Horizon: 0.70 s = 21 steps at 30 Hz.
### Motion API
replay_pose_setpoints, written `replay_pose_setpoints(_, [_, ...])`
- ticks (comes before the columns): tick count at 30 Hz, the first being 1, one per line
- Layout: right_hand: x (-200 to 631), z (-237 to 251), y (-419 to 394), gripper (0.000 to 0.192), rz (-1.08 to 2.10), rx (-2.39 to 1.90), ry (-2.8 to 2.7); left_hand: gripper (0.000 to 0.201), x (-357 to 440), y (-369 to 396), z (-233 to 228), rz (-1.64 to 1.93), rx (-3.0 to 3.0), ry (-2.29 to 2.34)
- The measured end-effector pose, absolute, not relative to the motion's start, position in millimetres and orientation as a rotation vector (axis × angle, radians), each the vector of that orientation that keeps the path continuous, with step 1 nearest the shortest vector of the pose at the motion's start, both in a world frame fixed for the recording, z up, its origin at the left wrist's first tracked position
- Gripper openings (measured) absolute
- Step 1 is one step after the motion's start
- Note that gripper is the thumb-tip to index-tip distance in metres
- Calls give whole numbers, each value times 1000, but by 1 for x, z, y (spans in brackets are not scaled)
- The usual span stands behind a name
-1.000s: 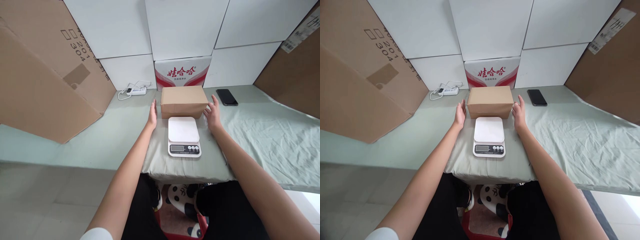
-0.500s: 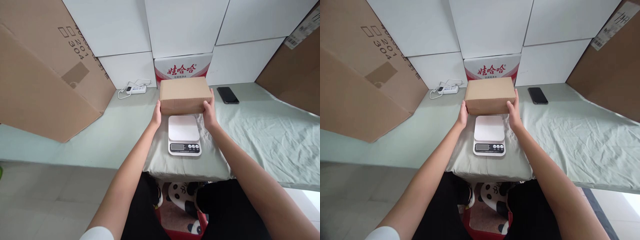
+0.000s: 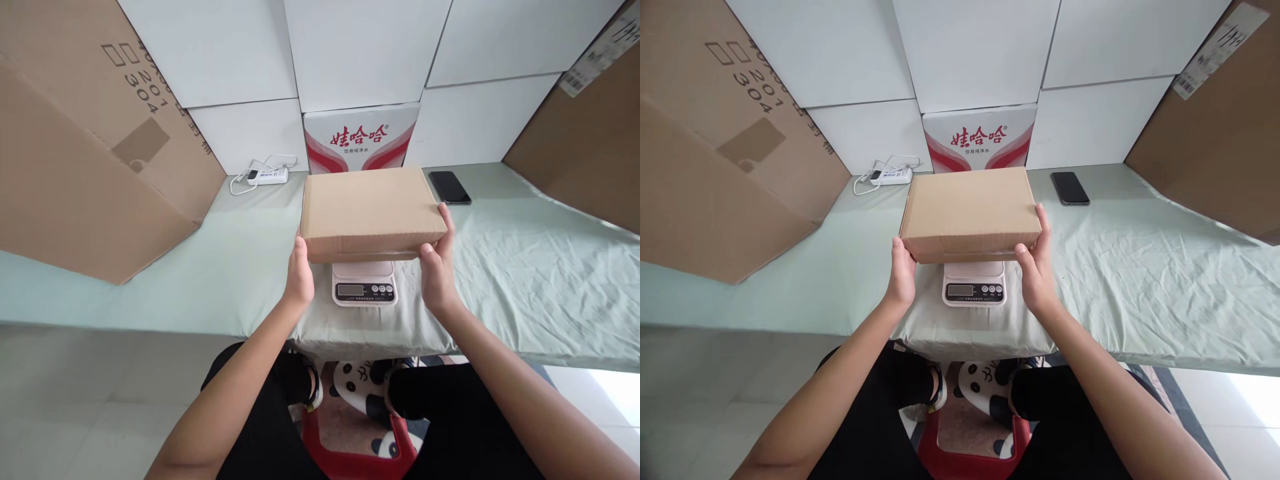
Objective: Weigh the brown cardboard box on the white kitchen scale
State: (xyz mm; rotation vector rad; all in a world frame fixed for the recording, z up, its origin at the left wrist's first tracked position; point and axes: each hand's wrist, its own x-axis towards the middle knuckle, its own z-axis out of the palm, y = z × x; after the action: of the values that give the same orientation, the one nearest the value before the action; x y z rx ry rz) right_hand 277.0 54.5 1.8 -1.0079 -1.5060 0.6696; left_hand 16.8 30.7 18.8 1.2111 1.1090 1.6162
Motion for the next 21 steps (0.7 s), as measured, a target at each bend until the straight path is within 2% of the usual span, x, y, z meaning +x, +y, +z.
replay_pose_setpoints(12, [282, -2, 41, 73, 672, -1107, -1476, 80, 23, 22, 7, 1575, 1185, 1106])
replay_pose_setpoints(21, [279, 0, 38, 71, 685, -1125, -1449, 81, 21, 23, 5, 1561, 1182, 1126])
